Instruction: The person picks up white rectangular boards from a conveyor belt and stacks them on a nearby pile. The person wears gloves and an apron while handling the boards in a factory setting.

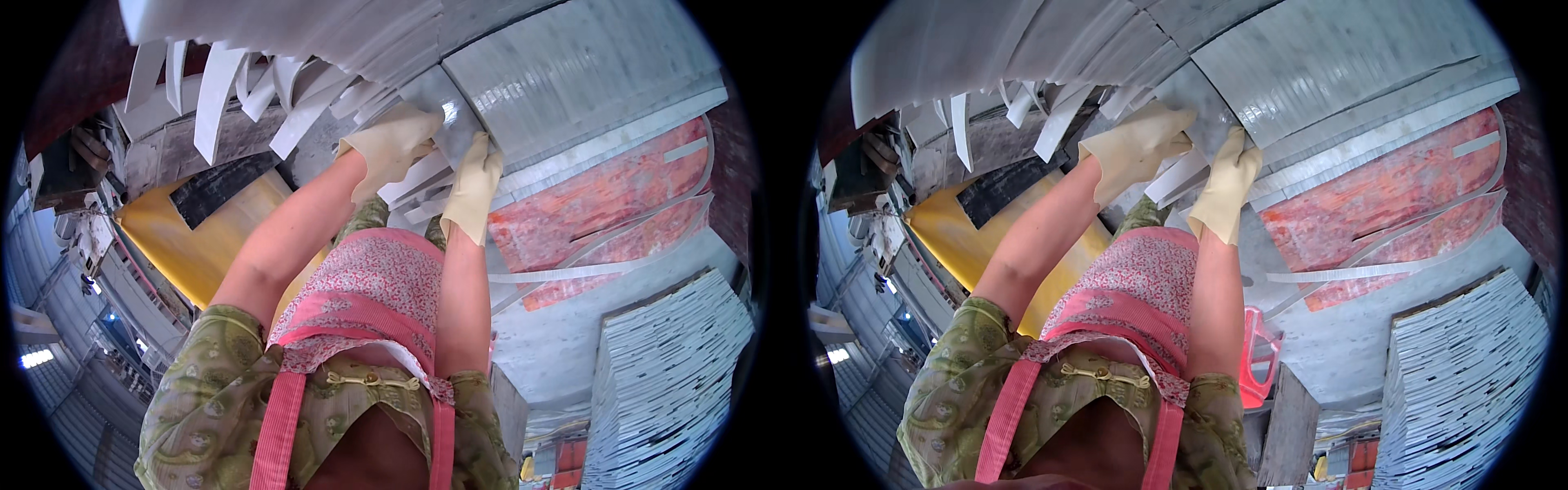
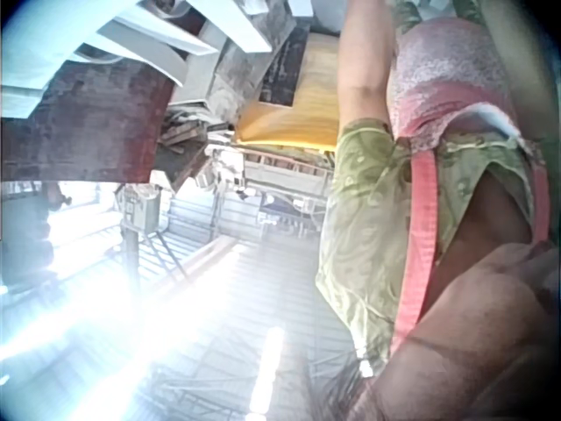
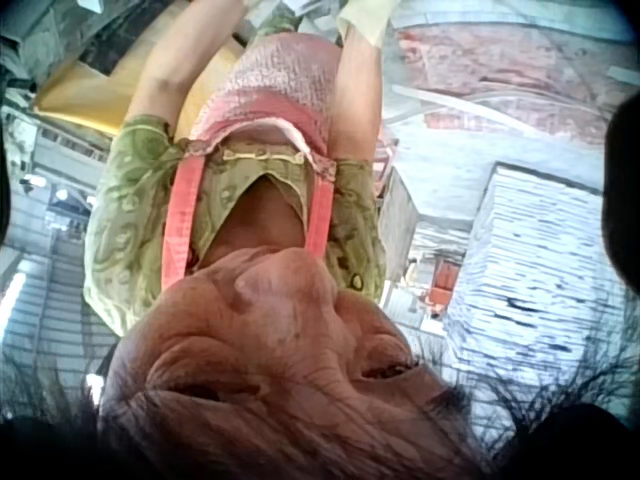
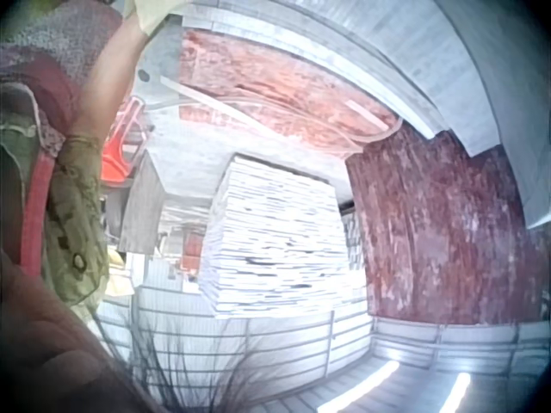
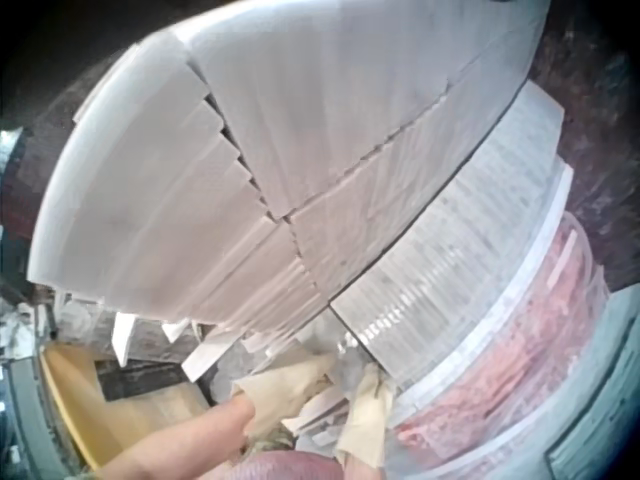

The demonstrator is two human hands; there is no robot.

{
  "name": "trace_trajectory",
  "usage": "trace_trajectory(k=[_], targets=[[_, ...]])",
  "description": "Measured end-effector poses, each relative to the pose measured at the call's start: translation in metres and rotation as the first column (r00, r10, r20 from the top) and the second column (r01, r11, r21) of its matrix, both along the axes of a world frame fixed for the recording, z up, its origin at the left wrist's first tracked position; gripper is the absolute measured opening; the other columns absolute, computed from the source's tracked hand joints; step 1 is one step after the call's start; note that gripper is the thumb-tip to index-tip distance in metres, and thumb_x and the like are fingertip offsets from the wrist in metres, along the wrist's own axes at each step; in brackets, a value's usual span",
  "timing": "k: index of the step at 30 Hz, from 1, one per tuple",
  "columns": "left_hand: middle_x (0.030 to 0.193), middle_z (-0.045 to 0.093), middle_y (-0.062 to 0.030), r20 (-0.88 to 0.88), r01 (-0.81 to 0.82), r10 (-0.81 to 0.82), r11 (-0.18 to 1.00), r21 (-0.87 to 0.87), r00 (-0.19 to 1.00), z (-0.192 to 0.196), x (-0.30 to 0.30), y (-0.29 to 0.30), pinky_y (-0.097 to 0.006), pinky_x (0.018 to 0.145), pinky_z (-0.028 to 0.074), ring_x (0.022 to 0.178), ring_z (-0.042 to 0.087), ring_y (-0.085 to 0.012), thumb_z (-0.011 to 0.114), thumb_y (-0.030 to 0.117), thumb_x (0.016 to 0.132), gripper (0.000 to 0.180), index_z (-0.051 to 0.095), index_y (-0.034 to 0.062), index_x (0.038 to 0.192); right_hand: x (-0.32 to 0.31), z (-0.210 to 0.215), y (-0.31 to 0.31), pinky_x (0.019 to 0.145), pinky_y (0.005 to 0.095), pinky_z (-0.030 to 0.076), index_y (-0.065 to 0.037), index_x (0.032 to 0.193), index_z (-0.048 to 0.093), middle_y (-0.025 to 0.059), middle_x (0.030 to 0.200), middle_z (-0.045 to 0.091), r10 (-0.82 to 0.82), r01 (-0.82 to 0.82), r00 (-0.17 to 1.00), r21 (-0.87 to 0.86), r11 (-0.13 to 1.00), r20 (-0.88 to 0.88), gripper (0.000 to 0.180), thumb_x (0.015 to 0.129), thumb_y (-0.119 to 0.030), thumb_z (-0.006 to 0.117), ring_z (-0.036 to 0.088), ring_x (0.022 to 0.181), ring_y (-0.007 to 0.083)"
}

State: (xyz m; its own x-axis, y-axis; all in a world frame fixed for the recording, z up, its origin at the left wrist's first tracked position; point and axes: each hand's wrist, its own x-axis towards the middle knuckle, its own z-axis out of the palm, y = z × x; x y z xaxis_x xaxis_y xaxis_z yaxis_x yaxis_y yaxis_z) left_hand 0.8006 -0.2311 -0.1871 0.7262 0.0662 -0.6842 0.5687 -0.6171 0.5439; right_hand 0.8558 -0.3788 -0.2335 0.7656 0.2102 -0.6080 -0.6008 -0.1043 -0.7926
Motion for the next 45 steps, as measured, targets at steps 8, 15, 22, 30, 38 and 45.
trace_trajectory(k=[8,15,22,30,38,45], targets=[[0.108,0.065,-0.019,-0.266,-0.59,0.528,0.682,-0.432,0.806,0.008,-0.008,0.007,-0.036,0.101,0.053,0.123,0.063,-0.0311,0.049,-0.021,0.08,0.032,0.056,-0.0071,0.107,-0.013,0.016,-0.04,0.107,0.0364,0.04,0.007,0.144,0.046,0.0169,0.145,0.052,0.068,-0.069,0.994,-0.007,0.998,-0.081,0.053,0.1,-0.018,0.061,0.053,0.127,0.0251],[0.132,0.059,-0.0247,-0.467,-0.829,0.706,0.324,-0.456,0.533,0.012,-0.008,-0.004,-0.038,0.113,0.047,0.13,0.058,-0.0303,0.043,-0.002,0.096,0.03,0.053,-0.01,0.124,-0.042,0.008,-0.117,0.114,0.037,0.041,0.01,0.144,0.045,0.0234,0.137,0.06,-0.141,0.135,0.97,-0.045,0.99,-0.2,0.052,0.104,-0.021,0.058,0.055,0.133,0.0293],[0.135,0.056,-0.0278,-0.43,-0.84,0.76,0.273,-0.469,0.487,0.017,-0.009,-0.031,-0.042,0.115,0.043,0.13,0.057,-0.0326,0.049,0.02,0.104,0.042,0.05,-0.0135,0.13,-0.047,0.001,-0.149,0.104,0.039,0.053,0.009,0.137,0.052,0.0267,0.124,0.067,-0.204,0.232,0.919,0.044,0.972,-0.337,0.045,0.105,-0.023,0.054,0.068,0.116,0.032],[0.133,0.058,-0.0241,-0.39,-0.786,0.7,0.415,-0.458,0.598,0.009,0.004,-0.035,-0.036,0.111,0.046,0.128,0.058,-0.0301,0.05,0.019,0.105,0.038,0.051,-0.0122,0.126,-0.054,-0.007,-0.171,0.101,0.0386,0.055,0.009,0.135,0.055,0.0272,0.12,0.069,-0.256,0.313,0.874,0.074,0.947,-0.414,0.045,0.104,-0.024,0.056,0.07,0.112,0.0323],[0.136,0.054,-0.0288,-0.553,-0.945,0.793,0.085,-0.314,0.255,0.025,0.024,-0.047,-0.035,0.118,0.039,0.135,0.05,-0.0317,0.05,0.015,0.103,0.041,0.044,-0.0163,0.13,-0.06,-0.018,-0.193,0.1,0.0368,0.055,0.008,0.132,0.056,0.0257,0.119,0.07,-0.205,0.242,0.872,0.027,0.97,-0.444,0.044,0.104,-0.025,0.057,0.07,0.11,0.0312],[0.105,0.072,-0.0209,0.035,-0.065,0.075,0.973,-0.222,0.997,-0.121,-0.056,0.027,-0.04,0.082,0.056,0.098,0.072,-0.0304,0.057,0.014,0.089,0.028,0.068,-0.0017,0.109,-0.056,0.009,-0.185,0.101,0.0378,0.055,0.006,0.136,0.055,0.026,0.125,0.068,-0.053,0.042,0.907,-0.037,0.998,-0.417,0.047,0.103,-0.028,0.057,0.07,0.112,0.0311]])
